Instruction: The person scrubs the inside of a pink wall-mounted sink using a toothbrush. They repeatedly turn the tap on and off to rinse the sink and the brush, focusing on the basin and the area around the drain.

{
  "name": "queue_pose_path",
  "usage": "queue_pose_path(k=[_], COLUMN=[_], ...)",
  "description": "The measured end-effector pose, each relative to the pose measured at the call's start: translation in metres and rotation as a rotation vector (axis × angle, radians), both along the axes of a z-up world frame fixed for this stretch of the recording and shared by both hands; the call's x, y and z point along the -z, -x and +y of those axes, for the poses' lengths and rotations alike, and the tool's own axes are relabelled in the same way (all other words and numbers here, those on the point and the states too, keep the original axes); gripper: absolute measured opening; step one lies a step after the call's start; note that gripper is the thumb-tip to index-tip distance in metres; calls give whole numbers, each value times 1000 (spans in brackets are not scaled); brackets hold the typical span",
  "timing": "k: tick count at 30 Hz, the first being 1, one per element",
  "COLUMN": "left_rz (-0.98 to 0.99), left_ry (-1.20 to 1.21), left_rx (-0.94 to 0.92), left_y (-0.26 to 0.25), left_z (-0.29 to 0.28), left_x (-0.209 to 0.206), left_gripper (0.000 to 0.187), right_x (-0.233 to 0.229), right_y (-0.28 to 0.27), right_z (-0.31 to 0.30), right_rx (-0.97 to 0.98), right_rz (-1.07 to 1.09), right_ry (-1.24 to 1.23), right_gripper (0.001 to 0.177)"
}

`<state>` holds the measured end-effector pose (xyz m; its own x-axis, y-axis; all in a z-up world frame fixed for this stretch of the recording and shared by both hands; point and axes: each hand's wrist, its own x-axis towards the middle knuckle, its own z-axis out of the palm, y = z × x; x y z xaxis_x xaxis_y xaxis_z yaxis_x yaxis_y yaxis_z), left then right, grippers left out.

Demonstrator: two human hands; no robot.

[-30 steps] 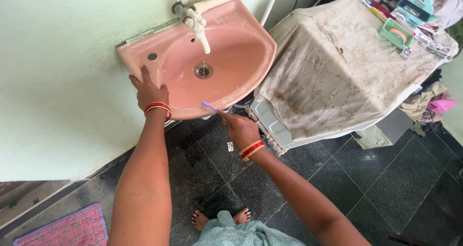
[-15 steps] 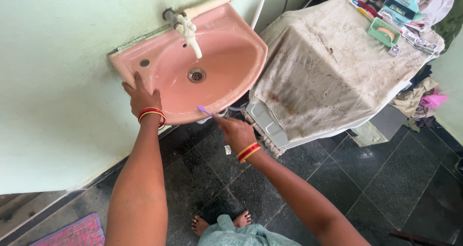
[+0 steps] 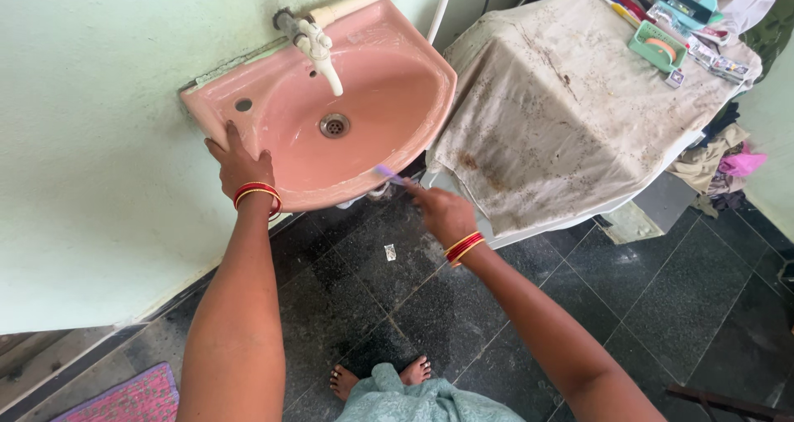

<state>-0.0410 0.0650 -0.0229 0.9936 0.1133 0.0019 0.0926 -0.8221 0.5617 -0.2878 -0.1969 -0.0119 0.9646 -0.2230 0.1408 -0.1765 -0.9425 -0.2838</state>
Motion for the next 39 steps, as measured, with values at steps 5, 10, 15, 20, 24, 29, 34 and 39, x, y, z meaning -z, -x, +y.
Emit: queue_pose_path(k=[5, 10, 15, 20, 24, 29, 34, 39], left_rz=[-12, 9, -6, 4, -14, -13, 21, -7], left_ry=[-9, -4, 17, 9, 0, 12, 17, 16], left_rx=[-3, -8, -6, -16, -7, -13, -18, -13], left_y=[4, 3, 3, 2, 2, 3, 1, 4], left_z=[1, 0, 0, -1, 0, -1, -1, -1], left_x=[-2, -4, -6, -5, -4, -8, -9, -9], left_gripper=[85, 85, 84, 84, 86, 85, 85, 84], right_x=[6, 13, 8, 23, 9, 6, 2, -3], right_y=[-24, -1, -19, -9, -15, -35, -15, -48], right_z=[-25, -28, -54, -50, -73, -69, -92, -100], right_rx=[-11, -1, 141, -18, 138, 126, 180, 180], right_rz=[-153, -53, 33, -240, -44, -39, 65, -41], right_ry=[49, -54, 19, 111, 59, 44, 127, 10], right_gripper=[42, 43, 41, 40, 38, 37, 37, 40])
